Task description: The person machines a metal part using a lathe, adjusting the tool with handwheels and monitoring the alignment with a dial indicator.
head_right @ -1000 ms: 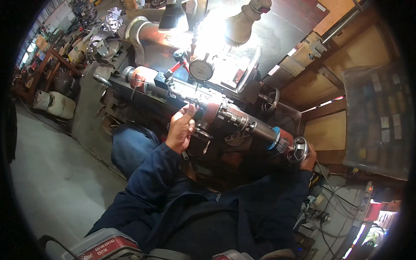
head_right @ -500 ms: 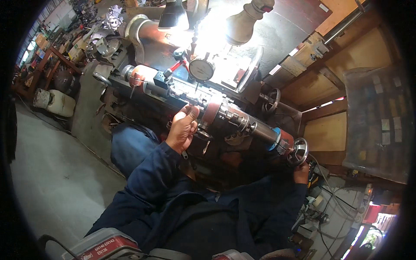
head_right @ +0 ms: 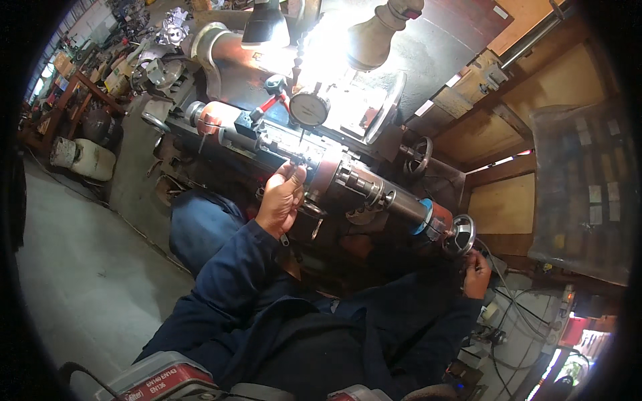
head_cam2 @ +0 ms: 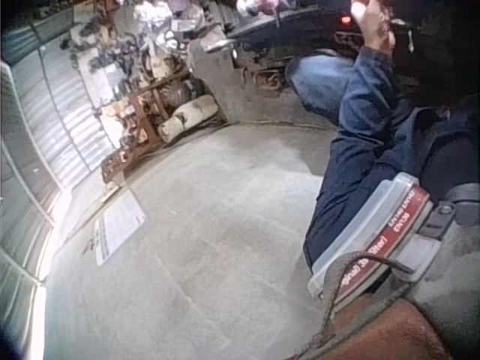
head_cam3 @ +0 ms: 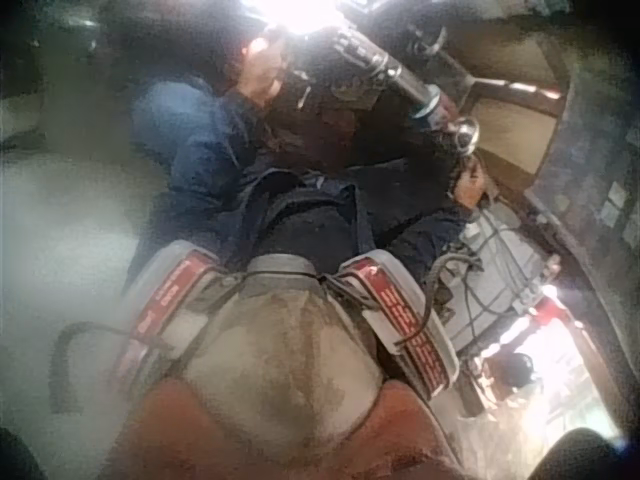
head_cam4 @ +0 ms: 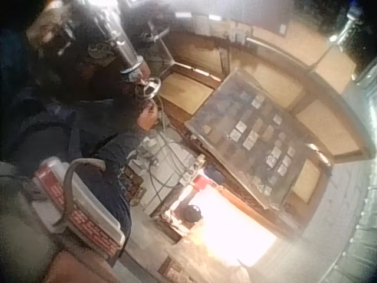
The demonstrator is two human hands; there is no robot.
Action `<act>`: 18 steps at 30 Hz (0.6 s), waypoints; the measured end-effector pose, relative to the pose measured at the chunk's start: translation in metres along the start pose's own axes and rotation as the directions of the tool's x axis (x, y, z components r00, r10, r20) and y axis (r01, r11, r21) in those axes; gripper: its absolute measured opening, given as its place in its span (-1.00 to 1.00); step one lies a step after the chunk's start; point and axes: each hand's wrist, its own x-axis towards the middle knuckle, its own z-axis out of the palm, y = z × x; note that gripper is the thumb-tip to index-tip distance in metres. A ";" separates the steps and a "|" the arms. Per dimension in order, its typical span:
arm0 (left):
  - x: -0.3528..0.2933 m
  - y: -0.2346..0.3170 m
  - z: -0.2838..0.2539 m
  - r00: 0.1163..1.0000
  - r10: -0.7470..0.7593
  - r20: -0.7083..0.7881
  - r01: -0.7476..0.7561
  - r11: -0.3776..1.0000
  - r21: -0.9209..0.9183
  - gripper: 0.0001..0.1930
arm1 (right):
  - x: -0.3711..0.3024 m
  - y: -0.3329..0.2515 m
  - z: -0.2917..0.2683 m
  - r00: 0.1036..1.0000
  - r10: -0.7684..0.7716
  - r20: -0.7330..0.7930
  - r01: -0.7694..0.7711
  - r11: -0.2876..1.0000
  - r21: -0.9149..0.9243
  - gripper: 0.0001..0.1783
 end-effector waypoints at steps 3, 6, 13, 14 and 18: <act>-0.001 0.001 -0.001 1.000 0.012 -0.018 -0.012 1.000 -0.007 -0.65 | 0.010 -0.002 0.006 0.998 0.005 -0.065 0.004 0.990 0.138 -0.69; -0.002 0.002 0.000 1.000 0.011 -0.023 -0.011 1.000 -0.019 -0.68 | 0.023 0.002 0.009 0.987 -0.009 -0.159 0.039 0.982 0.186 -0.66; -0.001 -0.002 0.000 0.999 0.000 -0.032 -0.001 1.000 -0.025 -0.71 | 0.053 0.018 0.006 0.985 0.012 -0.173 0.032 0.968 0.248 -0.62; -0.001 -0.002 0.000 1.000 -0.002 -0.031 0.001 0.999 -0.033 -0.72 | 0.055 0.015 0.009 0.985 0.012 -0.174 0.032 0.968 0.248 -0.62; 0.000 -0.005 -0.003 1.000 0.005 0.003 -0.005 0.998 -0.056 -0.69 | 0.067 0.013 0.013 0.986 0.023 -0.167 0.014 0.976 0.216 -0.58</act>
